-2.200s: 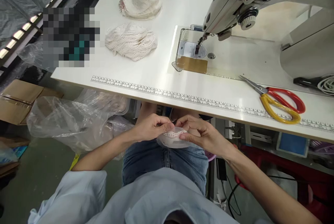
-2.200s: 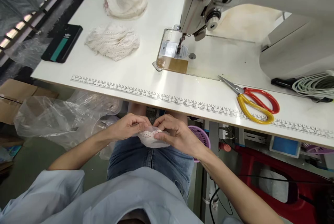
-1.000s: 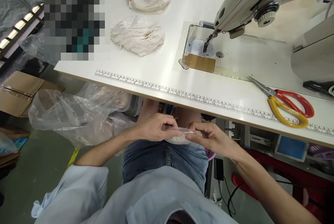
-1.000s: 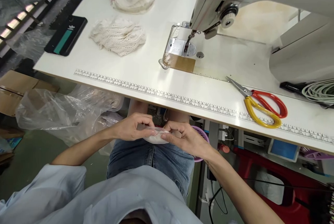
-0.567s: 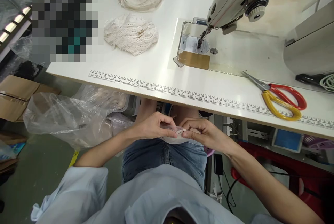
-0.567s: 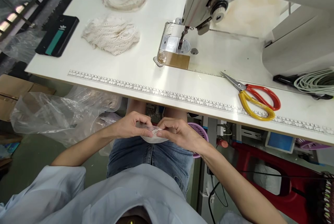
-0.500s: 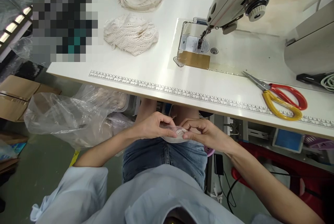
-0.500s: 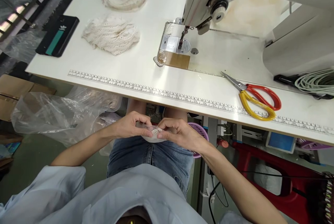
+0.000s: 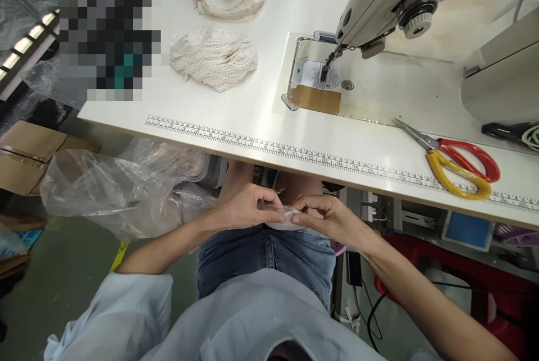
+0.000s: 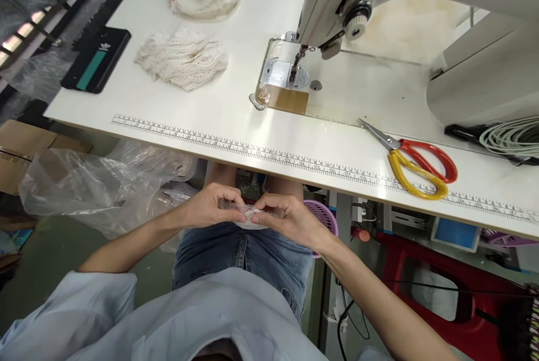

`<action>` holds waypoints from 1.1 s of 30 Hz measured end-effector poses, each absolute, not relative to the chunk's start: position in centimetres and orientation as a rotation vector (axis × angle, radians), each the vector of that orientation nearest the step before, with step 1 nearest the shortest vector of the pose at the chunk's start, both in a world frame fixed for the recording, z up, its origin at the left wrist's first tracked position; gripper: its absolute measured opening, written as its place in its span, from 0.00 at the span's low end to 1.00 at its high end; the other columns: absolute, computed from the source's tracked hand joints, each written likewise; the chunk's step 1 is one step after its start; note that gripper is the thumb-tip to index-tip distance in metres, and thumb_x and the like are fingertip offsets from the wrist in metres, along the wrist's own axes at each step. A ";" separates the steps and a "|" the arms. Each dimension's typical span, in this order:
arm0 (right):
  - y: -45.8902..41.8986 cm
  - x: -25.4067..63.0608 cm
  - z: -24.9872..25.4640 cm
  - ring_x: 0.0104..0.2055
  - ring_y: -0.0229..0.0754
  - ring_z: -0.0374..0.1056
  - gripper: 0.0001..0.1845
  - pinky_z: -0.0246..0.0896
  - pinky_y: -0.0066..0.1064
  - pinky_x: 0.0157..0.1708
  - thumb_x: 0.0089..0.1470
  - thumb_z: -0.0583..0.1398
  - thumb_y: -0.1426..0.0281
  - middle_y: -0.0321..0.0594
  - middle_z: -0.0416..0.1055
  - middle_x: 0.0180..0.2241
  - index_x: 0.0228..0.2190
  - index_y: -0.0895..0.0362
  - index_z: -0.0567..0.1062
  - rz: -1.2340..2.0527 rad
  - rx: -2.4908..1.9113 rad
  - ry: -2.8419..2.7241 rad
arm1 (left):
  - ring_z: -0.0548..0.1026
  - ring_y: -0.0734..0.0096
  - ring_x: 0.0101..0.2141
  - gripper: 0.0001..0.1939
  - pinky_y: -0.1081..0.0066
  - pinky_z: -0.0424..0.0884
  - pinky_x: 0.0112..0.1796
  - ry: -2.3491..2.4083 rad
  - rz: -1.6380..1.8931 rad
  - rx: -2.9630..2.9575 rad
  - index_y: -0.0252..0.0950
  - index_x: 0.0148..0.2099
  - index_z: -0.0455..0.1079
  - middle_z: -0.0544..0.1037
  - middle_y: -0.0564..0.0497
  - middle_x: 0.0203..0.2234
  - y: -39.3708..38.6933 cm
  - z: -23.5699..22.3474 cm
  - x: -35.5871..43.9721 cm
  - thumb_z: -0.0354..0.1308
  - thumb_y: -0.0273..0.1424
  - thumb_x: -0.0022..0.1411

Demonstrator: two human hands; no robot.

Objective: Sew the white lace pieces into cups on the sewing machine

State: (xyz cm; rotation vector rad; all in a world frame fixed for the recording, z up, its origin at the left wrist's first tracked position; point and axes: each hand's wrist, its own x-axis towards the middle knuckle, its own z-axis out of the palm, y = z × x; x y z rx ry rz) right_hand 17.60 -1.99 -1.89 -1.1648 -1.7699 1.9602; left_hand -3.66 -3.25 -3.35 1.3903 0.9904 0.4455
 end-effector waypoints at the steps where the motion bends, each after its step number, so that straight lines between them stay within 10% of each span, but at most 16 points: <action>1: -2.0 17.6 -1.9 0.25 0.33 0.60 0.15 0.54 0.26 0.25 0.51 0.61 0.58 0.36 0.68 0.25 0.28 0.58 0.77 1.964 -1.187 -1.746 | 0.67 0.77 0.26 0.11 0.78 0.61 0.28 0.998 0.444 1.395 0.30 0.32 0.75 0.73 0.53 0.23 -3.2 -3.3 -3.7 0.62 0.36 0.53; 17: -1.9 18.0 -3.3 0.33 0.40 0.68 0.14 0.63 0.31 0.34 0.49 0.63 0.59 0.39 0.74 0.29 0.30 0.57 0.78 2.181 -1.173 -1.529 | 0.75 0.73 0.36 0.21 0.75 0.68 0.38 0.874 0.349 1.374 0.31 0.33 0.75 0.79 0.49 0.36 -2.5 -2.8 -5.2 0.43 0.14 0.46; 33: -1.9 18.0 -2.5 0.29 0.39 0.66 0.17 0.62 0.29 0.28 0.54 0.58 0.56 0.39 0.72 0.27 0.29 0.57 0.75 1.908 -1.239 -1.824 | 0.66 0.78 0.27 0.10 0.78 0.61 0.28 0.927 0.372 1.481 0.31 0.36 0.74 0.73 0.51 0.29 -2.8 -3.5 -5.5 0.56 0.34 0.59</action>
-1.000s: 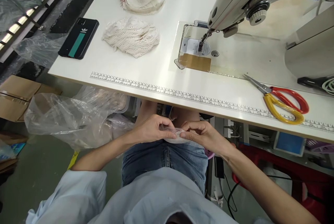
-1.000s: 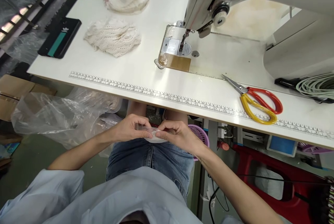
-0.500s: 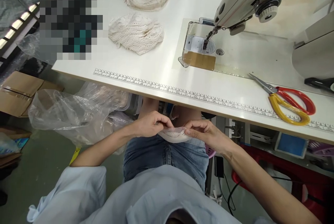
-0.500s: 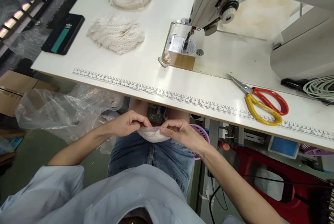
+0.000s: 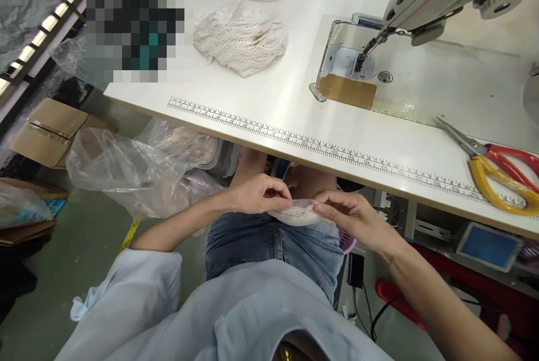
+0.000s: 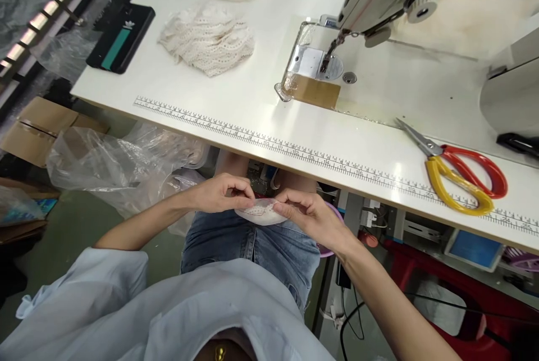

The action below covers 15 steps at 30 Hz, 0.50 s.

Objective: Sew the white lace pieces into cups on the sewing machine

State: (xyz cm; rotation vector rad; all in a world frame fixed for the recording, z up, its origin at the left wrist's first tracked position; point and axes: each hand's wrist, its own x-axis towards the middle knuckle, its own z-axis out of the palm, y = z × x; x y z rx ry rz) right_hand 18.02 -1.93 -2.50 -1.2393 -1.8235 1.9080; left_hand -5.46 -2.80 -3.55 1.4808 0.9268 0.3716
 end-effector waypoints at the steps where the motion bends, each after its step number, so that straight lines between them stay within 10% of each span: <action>1: -1.9 18.1 -2.4 0.29 0.40 0.67 0.16 0.62 0.29 0.29 0.54 0.58 0.57 0.40 0.73 0.28 0.30 0.57 0.76 1.856 -1.245 -1.853 | 0.66 0.78 0.27 0.10 0.78 0.61 0.28 0.940 0.393 1.482 0.31 0.35 0.74 0.73 0.51 0.29 -2.9 -3.7 -5.6 0.58 0.34 0.58; 15: -2.2 18.4 -1.7 0.31 0.40 0.67 0.13 0.61 0.29 0.29 0.60 0.53 0.62 0.41 0.72 0.31 0.31 0.56 0.73 1.532 -1.147 -2.154 | 0.66 0.71 0.36 0.12 0.71 0.58 0.41 0.932 0.453 1.956 0.39 0.45 0.72 0.70 0.52 0.29 -4.8 -2.7 -4.6 0.53 0.36 0.64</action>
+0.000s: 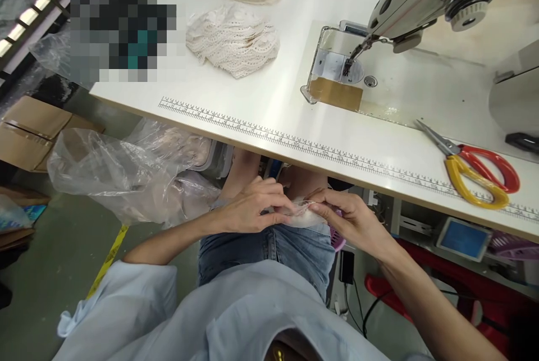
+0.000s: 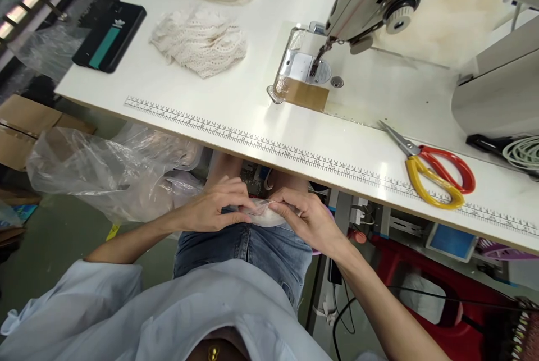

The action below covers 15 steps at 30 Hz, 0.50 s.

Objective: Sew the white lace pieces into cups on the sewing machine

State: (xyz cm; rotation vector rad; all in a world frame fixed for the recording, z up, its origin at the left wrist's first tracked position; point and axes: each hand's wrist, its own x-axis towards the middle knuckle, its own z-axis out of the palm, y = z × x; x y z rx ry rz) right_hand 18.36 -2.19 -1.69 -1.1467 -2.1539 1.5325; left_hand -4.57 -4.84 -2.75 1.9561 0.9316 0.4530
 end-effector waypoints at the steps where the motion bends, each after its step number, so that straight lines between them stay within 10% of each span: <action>1: -2.2 18.3 -1.6 0.31 0.40 0.67 0.13 0.61 0.29 0.31 0.60 0.53 0.62 0.41 0.72 0.30 0.31 0.56 0.73 1.528 -1.130 -2.164 | 0.66 0.72 0.35 0.13 0.71 0.57 0.40 0.916 0.447 2.006 0.40 0.47 0.72 0.69 0.53 0.28 -4.8 -2.8 -4.4 0.53 0.37 0.63; 8: -1.9 18.5 -1.4 0.30 0.37 0.67 0.09 0.60 0.28 0.30 0.60 0.55 0.67 0.39 0.71 0.29 0.32 0.57 0.73 1.562 -0.962 -2.179 | 0.65 0.69 0.33 0.22 0.69 0.55 0.36 0.944 0.423 2.284 0.36 0.37 0.76 0.69 0.49 0.29 -4.5 -3.4 -3.7 0.50 0.47 0.62; 15: -1.4 19.2 -1.2 0.32 0.37 0.66 0.08 0.59 0.28 0.31 0.59 0.55 0.71 0.40 0.71 0.29 0.31 0.58 0.73 1.700 -0.735 -2.163 | 0.66 0.55 0.49 0.22 0.59 0.55 0.48 0.899 0.170 2.306 0.34 0.40 0.75 0.69 0.41 0.50 -4.5 -5.5 -4.5 0.55 0.48 0.58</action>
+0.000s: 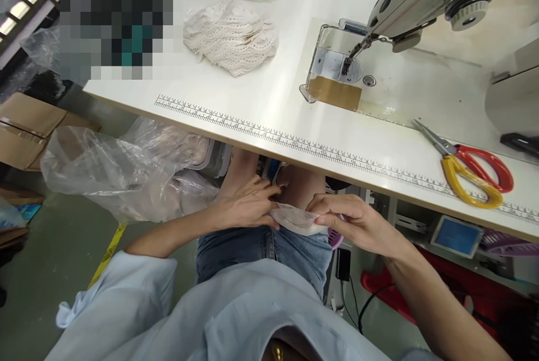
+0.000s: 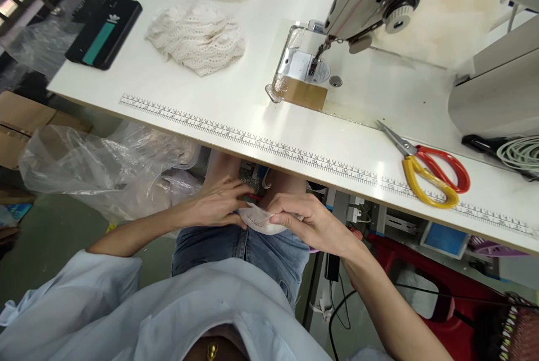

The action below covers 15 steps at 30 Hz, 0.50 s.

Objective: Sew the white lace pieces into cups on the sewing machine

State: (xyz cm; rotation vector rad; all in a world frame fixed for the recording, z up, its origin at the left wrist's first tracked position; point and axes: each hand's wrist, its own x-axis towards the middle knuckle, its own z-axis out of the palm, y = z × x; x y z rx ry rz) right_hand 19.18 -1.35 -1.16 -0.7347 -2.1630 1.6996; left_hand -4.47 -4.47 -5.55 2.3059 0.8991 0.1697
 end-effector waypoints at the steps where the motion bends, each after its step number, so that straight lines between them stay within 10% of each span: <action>1: -1.3 19.3 -1.2 0.32 0.37 0.66 0.07 0.59 0.28 0.31 0.59 0.55 0.72 0.40 0.71 0.30 0.32 0.58 0.73 1.717 -0.704 -2.158 | 0.65 0.54 0.50 0.21 0.58 0.55 0.49 0.926 0.167 2.271 0.34 0.41 0.75 0.69 0.40 0.51 -4.4 -5.5 -4.6 0.55 0.47 0.58; 15: -1.5 19.0 -1.7 0.25 0.35 0.63 0.13 0.58 0.26 0.25 0.58 0.56 0.62 0.37 0.69 0.25 0.29 0.58 0.74 1.676 -1.150 -2.002 | 0.74 0.73 0.30 0.11 0.75 0.68 0.34 0.811 0.586 1.444 0.31 0.29 0.73 0.78 0.49 0.27 -3.3 -3.7 -4.8 0.63 0.36 0.53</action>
